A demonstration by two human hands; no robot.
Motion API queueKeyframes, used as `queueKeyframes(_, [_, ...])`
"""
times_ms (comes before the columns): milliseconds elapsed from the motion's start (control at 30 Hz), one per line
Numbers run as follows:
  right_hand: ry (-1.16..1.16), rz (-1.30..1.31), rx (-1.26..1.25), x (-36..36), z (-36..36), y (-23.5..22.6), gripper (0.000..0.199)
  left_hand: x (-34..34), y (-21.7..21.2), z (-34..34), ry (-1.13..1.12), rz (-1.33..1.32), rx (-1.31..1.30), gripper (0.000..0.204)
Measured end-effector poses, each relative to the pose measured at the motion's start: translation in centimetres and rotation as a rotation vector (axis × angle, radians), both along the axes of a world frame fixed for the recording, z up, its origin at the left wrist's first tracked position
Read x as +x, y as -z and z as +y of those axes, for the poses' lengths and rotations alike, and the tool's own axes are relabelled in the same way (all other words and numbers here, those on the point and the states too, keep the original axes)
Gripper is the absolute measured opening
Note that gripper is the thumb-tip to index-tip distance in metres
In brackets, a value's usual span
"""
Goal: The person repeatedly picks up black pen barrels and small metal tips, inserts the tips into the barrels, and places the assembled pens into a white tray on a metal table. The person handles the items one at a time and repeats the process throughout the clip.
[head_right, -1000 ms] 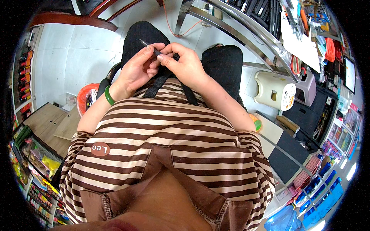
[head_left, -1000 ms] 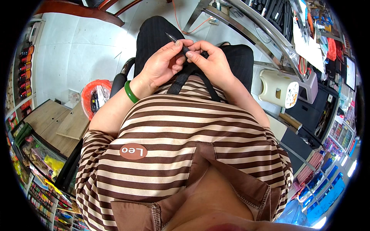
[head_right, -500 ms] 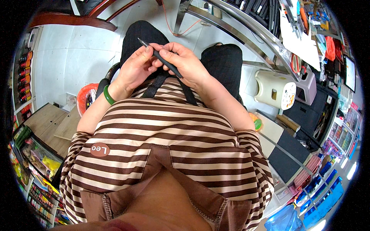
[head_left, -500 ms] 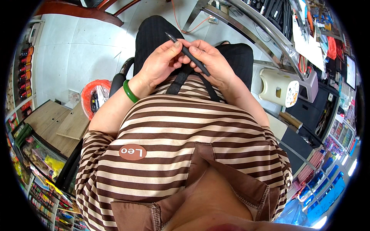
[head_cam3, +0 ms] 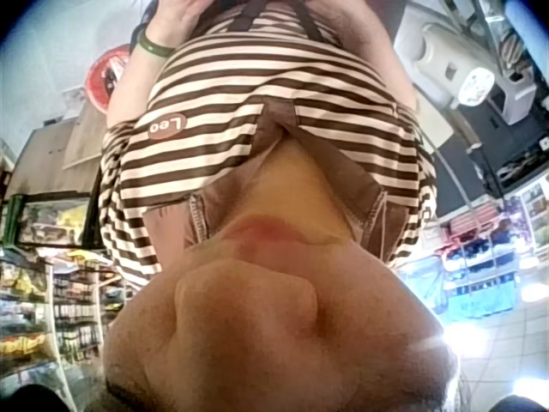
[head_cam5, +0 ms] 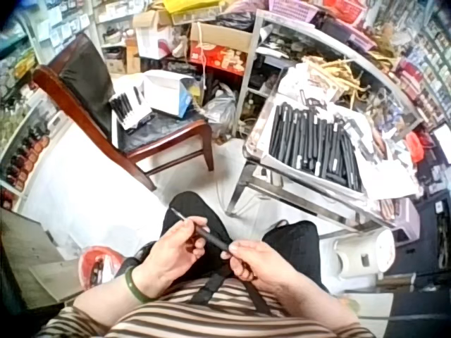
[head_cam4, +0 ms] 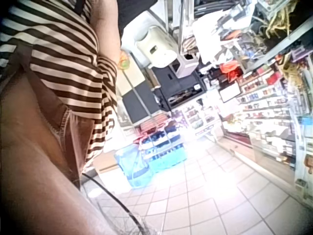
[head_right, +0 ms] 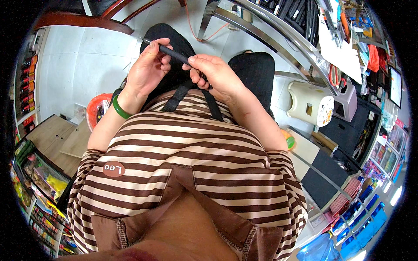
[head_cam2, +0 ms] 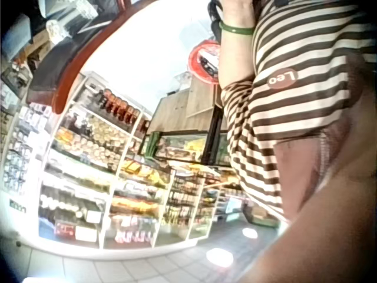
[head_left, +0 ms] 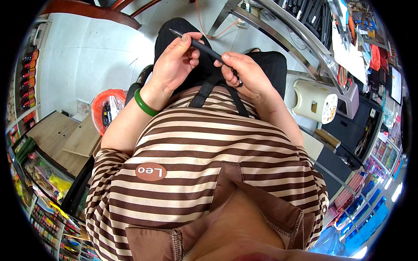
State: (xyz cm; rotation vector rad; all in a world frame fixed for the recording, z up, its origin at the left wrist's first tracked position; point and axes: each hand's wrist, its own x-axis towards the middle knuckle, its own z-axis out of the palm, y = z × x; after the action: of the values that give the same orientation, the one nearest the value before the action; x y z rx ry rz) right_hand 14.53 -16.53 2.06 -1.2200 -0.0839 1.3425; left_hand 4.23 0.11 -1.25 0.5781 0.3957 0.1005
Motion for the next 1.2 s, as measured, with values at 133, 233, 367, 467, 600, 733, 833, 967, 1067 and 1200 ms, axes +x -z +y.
queueKeyframes(133, [0.122, -0.516, -0.109, -1.4, 1.1, -0.6, 0.016, 0.1, -0.2, 0.1, -0.023, 0.018, 0.039, 0.034])
queueKeyframes(233, [-0.001, -1.054, -0.149, -1.5, 0.8, 0.3, 0.015, 0.1, -0.1, 0.2, -0.012, -0.001, 0.055, 0.034])
queueKeyframes(367, [-0.041, -0.361, -0.088, -0.8, 0.3, -0.2, 0.022, -0.1, 0.1, 0.2, 0.014, -0.039, 0.032, 0.033])
queueKeyframes(467, [-0.013, 0.091, 0.052, -0.3, -0.2, 0.4, 0.026, -0.1, 0.2, 0.3, 0.045, -0.110, 0.028, 0.036])
queueKeyframes(600, [0.004, -0.515, -0.067, -1.1, 0.4, 0.1, 0.020, 0.1, -0.6, 0.4, 0.030, -0.098, 0.021, 0.040])
queueKeyframes(733, [0.043, -0.967, -0.128, -1.3, 0.4, 0.4, 0.016, 0.2, -0.6, 0.7, 0.017, -0.039, 0.015, 0.040])
queueKeyframes(833, [0.030, -1.278, -0.147, -1.0, 0.3, 0.4, 0.016, 0.1, -0.2, 0.8, 0.018, -0.014, 0.067, 0.037])
queueKeyframes(967, [-0.014, -1.233, -0.094, -0.9, 0.1, 1.1, 0.017, 0.1, 0.1, 0.9, 0.007, -0.005, 0.103, 0.033])
queueKeyframes(1067, [-0.133, -0.498, -0.088, -0.6, 0.3, -0.2, 0.022, 0.0, -0.3, 0.9, -0.001, -0.001, 0.151, 0.031])
queueKeyframes(1200, [-0.074, -0.023, -0.019, -0.1, -0.2, -0.9, 0.027, 0.1, -1.0, 0.9, 0.036, -0.074, 0.119, 0.028])
